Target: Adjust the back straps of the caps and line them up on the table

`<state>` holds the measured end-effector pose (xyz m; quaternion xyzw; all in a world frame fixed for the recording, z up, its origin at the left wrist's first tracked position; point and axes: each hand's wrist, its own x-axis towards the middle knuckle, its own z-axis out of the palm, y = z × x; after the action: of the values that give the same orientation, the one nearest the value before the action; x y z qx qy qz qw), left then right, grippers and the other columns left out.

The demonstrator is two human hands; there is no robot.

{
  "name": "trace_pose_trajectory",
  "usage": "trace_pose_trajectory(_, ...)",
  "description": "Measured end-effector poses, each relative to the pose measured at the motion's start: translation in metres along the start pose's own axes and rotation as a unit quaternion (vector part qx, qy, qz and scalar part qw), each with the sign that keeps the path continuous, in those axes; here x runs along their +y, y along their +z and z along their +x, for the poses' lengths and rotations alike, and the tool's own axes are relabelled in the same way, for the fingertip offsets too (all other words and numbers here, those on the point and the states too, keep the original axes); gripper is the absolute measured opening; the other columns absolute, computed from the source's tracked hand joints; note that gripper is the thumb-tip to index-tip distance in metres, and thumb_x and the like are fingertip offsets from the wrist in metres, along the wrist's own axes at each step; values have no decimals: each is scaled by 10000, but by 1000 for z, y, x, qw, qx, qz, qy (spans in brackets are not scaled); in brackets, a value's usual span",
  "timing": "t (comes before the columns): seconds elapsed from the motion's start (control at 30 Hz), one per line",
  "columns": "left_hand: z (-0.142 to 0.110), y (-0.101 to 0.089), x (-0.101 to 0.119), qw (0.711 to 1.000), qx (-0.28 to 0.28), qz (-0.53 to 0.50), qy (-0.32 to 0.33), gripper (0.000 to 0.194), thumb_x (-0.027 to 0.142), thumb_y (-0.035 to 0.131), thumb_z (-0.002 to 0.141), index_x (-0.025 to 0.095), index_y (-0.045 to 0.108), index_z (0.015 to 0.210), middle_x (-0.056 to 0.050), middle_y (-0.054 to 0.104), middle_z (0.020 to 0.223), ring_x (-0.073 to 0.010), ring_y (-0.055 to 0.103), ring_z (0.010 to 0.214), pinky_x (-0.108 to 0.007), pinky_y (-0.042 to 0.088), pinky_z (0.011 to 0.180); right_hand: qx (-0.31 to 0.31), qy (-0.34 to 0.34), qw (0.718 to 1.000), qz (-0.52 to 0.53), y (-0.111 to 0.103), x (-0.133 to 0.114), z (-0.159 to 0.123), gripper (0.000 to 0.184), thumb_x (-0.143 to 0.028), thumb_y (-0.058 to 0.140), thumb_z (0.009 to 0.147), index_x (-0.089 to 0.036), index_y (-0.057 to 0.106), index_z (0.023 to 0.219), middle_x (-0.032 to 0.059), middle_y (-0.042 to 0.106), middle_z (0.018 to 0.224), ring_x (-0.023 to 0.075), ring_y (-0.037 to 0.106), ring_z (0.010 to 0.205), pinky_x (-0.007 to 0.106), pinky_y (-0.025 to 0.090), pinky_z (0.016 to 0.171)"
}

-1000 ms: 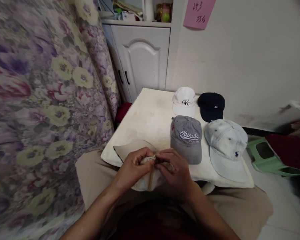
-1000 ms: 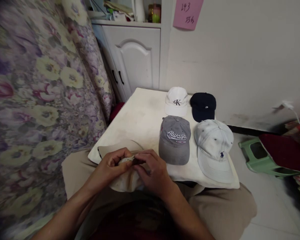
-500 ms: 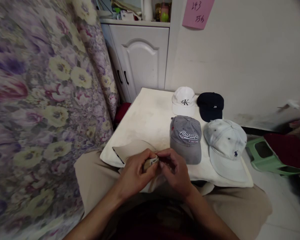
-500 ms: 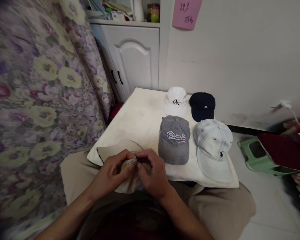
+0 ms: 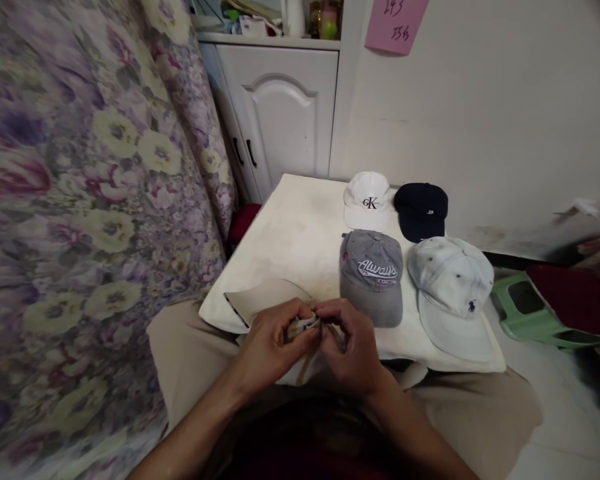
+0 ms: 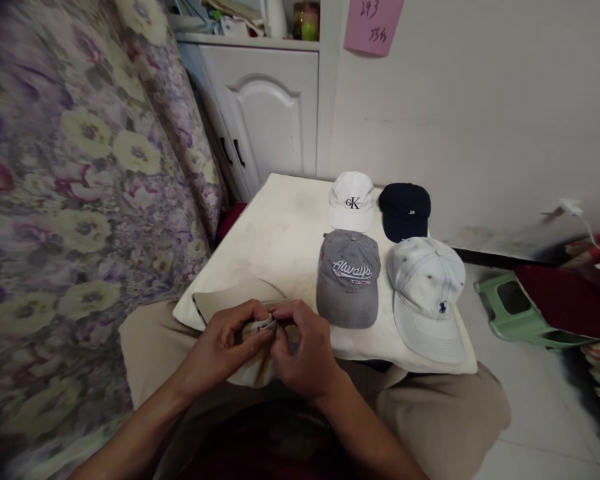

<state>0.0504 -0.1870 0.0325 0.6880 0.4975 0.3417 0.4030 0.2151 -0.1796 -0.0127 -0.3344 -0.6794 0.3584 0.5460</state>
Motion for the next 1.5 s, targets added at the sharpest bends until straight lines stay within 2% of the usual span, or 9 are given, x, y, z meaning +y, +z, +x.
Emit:
trace_pose_trajectory(0.27, 0, 1, -1, 999, 2, -32, 4, 161, 288, 664, 850, 174, 561, 804, 10, 590, 784, -150, 518, 763, -244, 404, 689, 20, 6, 1000, 23, -2, 2, 1, 295, 11, 522, 765, -206, 628, 933, 35, 685, 913, 176, 672, 866, 287, 541, 766)
trace_pose_trajectory(0.5, 1, -4, 4, 995, -32, -89, -16, 151, 284, 644, 861, 157, 581, 808, 17, 561, 759, -131, 487, 721, -226, 380, 649, 1, 96, 988, 122, -18, -7, 6, 207, -191, 540, 910, -207, 677, 1065, 63, 708, 981, 188, 656, 854, 296, 522, 748)
trace_pose_trajectory(0.63, -1, -9, 2, 993, -62, -100, -23, 156, 307, 634, 879, 160, 587, 855, 6, 573, 805, -139, 493, 754, -235, 376, 670, -73, 182, 953, 232, -26, 7, 9, 184, -302, 605, 912, -201, 700, 1032, 64, 697, 1035, 119, 611, 628, 261, 489, 607)
trace_pose_trajectory(0.7, -2, -10, 2, 991, -75, -105, -27, 166, 319, 625, 884, 162, 575, 860, 9, 557, 802, -136, 482, 737, -235, 369, 650, -130, 228, 919, 293, -27, 15, 7, 227, -344, 641, 896, -204, 697, 1066, 37, 688, 903, 109, 594, 564, 244, 457, 555)
trace_pose_trajectory(0.77, -3, -11, 2, 991, -80, -98, -31, 163, 317, 610, 887, 164, 564, 855, 16, 534, 782, -130, 460, 702, -232, 355, 616, -150, 251, 898, 328, -28, 22, 5, 258, -364, 674, 879, -206, 694, 1082, 16, 663, 817, 115, 598, 574, 236, 445, 557)
trace_pose_trajectory(1.0, 0, -13, 4, 997, -72, -6, -4, 86, 256, 575, 868, 171, 584, 867, 16, 543, 773, -137, 467, 698, -235, 349, 598, -161, 250, 889, 349, -31, 25, 7, 263, -355, 785, 793, -198, 705, 990, 18, 659, 864, 129, 593, 725, 241, 476, 676)
trace_pose_trajectory(1.1, 1, -15, 6, 995, -95, 12, -5, 91, 251, 573, 867, 171, 608, 891, 15, 563, 776, -136, 480, 694, -231, 357, 601, -172, 249, 885, 354, -32, 28, 9, 276, -361, 800, 776, -190, 698, 967, 11, 653, 855, 123, 590, 736, 229, 470, 678)
trace_pose_trajectory(1.23, 3, -18, 8, 992, -123, 23, -11, 85, 200, 575, 850, 170, 643, 890, 2, 610, 805, -145, 519, 725, -230, 390, 633, -187, 256, 883, 345, -34, 31, 10, 297, -366, 802, 773, -177, 685, 970, 16, 673, 864, 132, 616, 751, 247, 479, 702)
trace_pose_trajectory(1.5, 3, -21, 11, 992, -127, 16, -11, 85, 200, 596, 841, 178, 667, 882, 3, 633, 817, -147, 548, 729, -218, 423, 636, -199, 250, 894, 315, -36, 32, 12, 315, -383, 796, 774, -178, 685, 985, 23, 691, 885, 136, 638, 761, 255, 493, 705)
